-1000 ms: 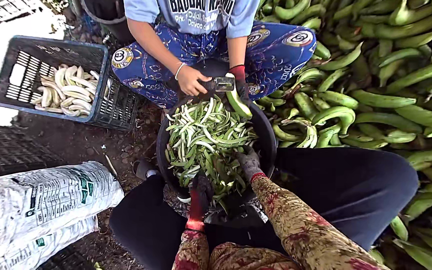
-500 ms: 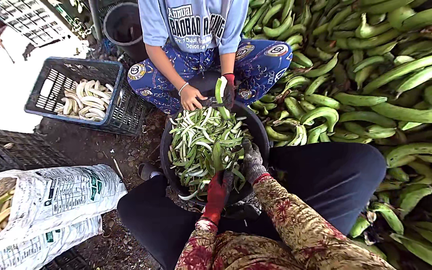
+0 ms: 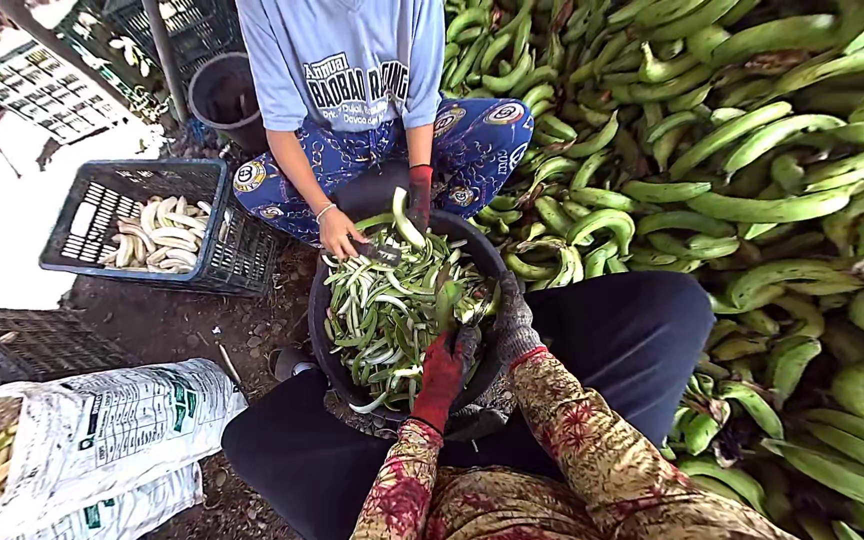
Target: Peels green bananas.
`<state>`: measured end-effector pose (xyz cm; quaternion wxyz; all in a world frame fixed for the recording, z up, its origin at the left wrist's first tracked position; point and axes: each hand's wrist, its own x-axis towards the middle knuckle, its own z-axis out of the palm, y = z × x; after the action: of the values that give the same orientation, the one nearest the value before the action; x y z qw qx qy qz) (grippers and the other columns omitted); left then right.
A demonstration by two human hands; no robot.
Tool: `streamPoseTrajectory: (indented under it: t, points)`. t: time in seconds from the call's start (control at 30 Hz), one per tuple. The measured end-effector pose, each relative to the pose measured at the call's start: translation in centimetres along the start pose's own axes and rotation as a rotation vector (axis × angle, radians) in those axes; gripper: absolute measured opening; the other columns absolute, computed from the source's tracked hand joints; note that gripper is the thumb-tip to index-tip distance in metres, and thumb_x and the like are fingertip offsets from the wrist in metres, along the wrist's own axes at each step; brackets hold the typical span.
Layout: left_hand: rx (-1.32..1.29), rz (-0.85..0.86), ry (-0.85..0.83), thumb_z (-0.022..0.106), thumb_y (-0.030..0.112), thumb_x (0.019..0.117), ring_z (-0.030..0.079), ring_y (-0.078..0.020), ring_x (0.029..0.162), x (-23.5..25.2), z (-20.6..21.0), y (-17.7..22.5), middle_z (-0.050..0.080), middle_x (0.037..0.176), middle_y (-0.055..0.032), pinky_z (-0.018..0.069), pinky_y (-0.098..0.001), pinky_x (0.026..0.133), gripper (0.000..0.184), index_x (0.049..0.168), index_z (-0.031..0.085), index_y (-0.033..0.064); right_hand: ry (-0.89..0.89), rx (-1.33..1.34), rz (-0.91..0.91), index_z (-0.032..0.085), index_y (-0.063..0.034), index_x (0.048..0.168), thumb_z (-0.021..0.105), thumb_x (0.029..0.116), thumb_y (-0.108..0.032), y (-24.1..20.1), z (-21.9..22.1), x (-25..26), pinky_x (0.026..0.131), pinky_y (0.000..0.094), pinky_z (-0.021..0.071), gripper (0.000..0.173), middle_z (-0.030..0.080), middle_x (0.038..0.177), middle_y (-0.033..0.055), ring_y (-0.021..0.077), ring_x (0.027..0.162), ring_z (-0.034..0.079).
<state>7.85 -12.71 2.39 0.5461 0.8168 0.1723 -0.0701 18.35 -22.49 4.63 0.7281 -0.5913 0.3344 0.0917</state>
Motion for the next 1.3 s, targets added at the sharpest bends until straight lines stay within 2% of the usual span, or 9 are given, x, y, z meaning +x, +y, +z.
streamPoseTrajectory:
  t: [0.2, 0.33, 0.47, 0.63, 0.77, 1.0, 1.13, 1.2, 1.3]
  points:
    - [0.052, 0.078, -0.044, 0.049, 0.031, 0.1067, 0.067, -0.023, 0.115, 3.7, 1.7, 1.9, 0.072, 0.12, -0.0132, 0.0497, -0.0464, 0.105, 0.037, 0.126, 0.069, 0.0069, 0.129, 0.054, -0.115, 0.061, -0.008, 0.128, 0.044, 0.1046, -0.056, -2.6, -1.1, 2.1, 0.081, 0.0457, 0.0576, 0.057, 0.067, 0.108, 0.0122, 0.0223, 0.093, 0.067]
    - [-0.093, -0.192, -0.038, 0.038, 0.05, 0.1083, 0.068, -0.0246, 0.096, 3.8, 2.3, -3.8, 0.07, 0.109, -0.0145, 0.0566, -0.0474, 0.086, 0.055, 0.131, 0.064, 0.0075, 0.049, 0.278, -0.126, 0.062, -0.0119, 0.12, 0.046, 0.1043, -0.056, -4.2, -0.9, 2.0, 0.071, 0.0386, 0.0575, 0.049, 0.065, 0.094, 0.0049, 0.0164, 0.079, 0.064]
    - [-0.319, -0.16, 0.007, 0.039, 0.041, 0.1097, 0.062, -0.016, 0.075, 1.9, -0.6, -2.6, 0.066, 0.097, -0.0104, 0.0553, -0.0355, 0.068, 0.049, 0.139, 0.056, 0.0052, -0.207, 0.082, -0.006, 0.059, -0.0088, 0.125, 0.048, 0.1058, -0.047, -4.0, -0.8, 2.0, 0.061, 0.0379, 0.0571, 0.044, 0.067, 0.089, 0.009, 0.0198, 0.071, 0.065]
    - [0.138, 0.224, -0.066, 0.039, 0.049, 0.1066, 0.066, -0.0173, 0.114, 0.4, -6.2, -0.4, 0.069, 0.125, -0.0073, 0.0518, -0.0443, 0.101, 0.052, 0.141, 0.061, 0.0171, -0.478, -0.129, 0.085, 0.061, -0.0123, 0.131, 0.056, 0.1034, -0.04, -2.3, 0.0, 0.8, 0.067, 0.0322, 0.0577, 0.039, 0.069, 0.1, 0.0075, 0.0164, 0.079, 0.067]
    - [0.339, 0.266, -0.062, 0.041, 0.049, 0.1045, 0.066, -0.0275, 0.115, -0.9, -7.9, 0.3, 0.069, 0.124, -0.0119, 0.052, -0.0517, 0.099, 0.052, 0.143, 0.061, 0.0197, -0.49, -0.23, 0.147, 0.063, -0.0142, 0.129, 0.054, 0.1019, -0.052, -2.2, 0.8, -0.7, 0.068, 0.0354, 0.0577, 0.048, 0.07, 0.101, 0.0086, 0.0195, 0.081, 0.067]
    - [0.312, 0.191, -0.051, 0.041, 0.05, 0.1039, 0.065, -0.0285, 0.116, -1.1, -7.6, -0.8, 0.068, 0.125, -0.0127, 0.0506, -0.0518, 0.101, 0.053, 0.144, 0.059, 0.0203, -0.5, -0.285, 0.117, 0.068, -0.0117, 0.123, 0.021, 0.1004, -0.074, -1.0, 1.2, -2.4, 0.053, 0.0336, 0.0518, 0.081, 0.069, 0.087, 0.0128, 0.0202, 0.065, 0.063]
    - [0.332, 0.082, 0.074, 0.054, 0.042, 0.0996, 0.064, -0.037, 0.115, -0.6, -7.0, -1.3, 0.065, 0.127, -0.0206, 0.0498, -0.0582, 0.098, 0.051, 0.145, 0.058, 0.0184, -0.429, -0.427, -0.043, 0.053, -0.0092, 0.139, 0.016, 0.1056, -0.065, 0.8, 1.3, -3.2, 0.072, 0.0444, 0.0567, 0.075, 0.066, 0.109, 0.0168, 0.0247, 0.086, 0.066]
    - [0.363, 0.031, 0.246, 0.059, 0.043, 0.0967, 0.065, -0.0409, 0.111, 0.0, -6.6, -2.0, 0.066, 0.124, -0.0228, 0.0508, -0.0607, 0.094, 0.052, 0.142, 0.06, 0.0172, -0.431, -0.54, -0.099, 0.057, -0.0075, 0.135, 0.014, 0.1075, -0.06, 1.8, 1.6, -3.6, 0.074, 0.0455, 0.0595, 0.073, 0.068, 0.106, 0.0168, 0.0257, 0.085, 0.069]
    - [0.353, -0.108, 0.403, 0.059, 0.044, 0.0992, 0.065, -0.0424, 0.112, 1.2, -7.8, -2.6, 0.065, 0.125, -0.0246, 0.0505, -0.0615, 0.095, 0.053, 0.144, 0.058, 0.0146, -0.555, -0.602, -0.067, 0.057, -0.0091, 0.139, 0.032, 0.1099, -0.049, 2.0, 1.3, -4.7, 0.082, 0.0434, 0.0599, 0.056, 0.068, 0.116, 0.0143, 0.0233, 0.096, 0.07]
